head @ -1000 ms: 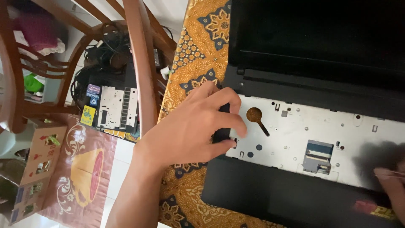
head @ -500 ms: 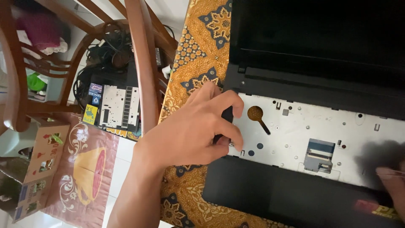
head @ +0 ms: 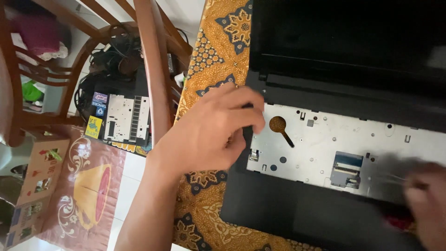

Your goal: Detaching a laptop keyboard by prying it from the top case and carefully disconnecting the ribbon cable from the motherboard using precision tools.

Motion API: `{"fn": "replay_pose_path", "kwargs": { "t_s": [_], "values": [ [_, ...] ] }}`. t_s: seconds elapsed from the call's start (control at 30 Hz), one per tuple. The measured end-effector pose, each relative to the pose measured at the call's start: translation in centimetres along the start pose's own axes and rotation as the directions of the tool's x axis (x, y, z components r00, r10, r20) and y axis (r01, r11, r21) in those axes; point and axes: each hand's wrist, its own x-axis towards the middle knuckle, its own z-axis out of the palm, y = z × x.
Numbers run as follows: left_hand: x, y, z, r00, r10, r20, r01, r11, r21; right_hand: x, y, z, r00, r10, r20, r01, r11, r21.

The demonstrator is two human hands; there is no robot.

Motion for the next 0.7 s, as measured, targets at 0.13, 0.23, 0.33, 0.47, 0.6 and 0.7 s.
{"fn": "replay_pose_path", "kwargs": {
  "t_s": [0.13,0.23,0.33,0.47,0.6,0.7],
  "values": [
    [0.1,-1.6,-0.5,0.987,0.022,-0.162,-0.018,0.999,0.031,-0.4,-14.6,-7.3,0.921,-0.307,0.238,0.354,0.916,-0.187],
    [-0.3,-2.0,-0.7,0.982,-0.055,-0.178,0.054,0.999,-0.011,0.5,-18.7,-7.7,0.883,-0.341,0.321,0.413,0.89,-0.191],
    [-0.2,-2.6,-0.4,0.976,-0.062,-0.21,0.062,0.998,-0.004,0.9,-21.2,-7.8,0.864,-0.479,0.153,0.487,0.873,-0.018],
    [-0.2,-3.5,0.2,0.969,-0.044,-0.244,0.046,0.999,0.003,0.6,-22.0,-7.3,0.884,-0.44,0.157,0.446,0.895,-0.009],
    [0.2,-4.2,0.7,0.962,0.026,-0.271,-0.022,1.0,0.017,0.5,-22.2,-7.4,0.924,-0.288,0.252,0.299,0.954,-0.006],
    [0.3,-4.3,0.6,0.959,0.032,-0.282,-0.034,0.999,-0.001,0.7,-22.7,-8.0,0.928,-0.169,0.332,0.206,0.975,-0.079]
  ]
}}
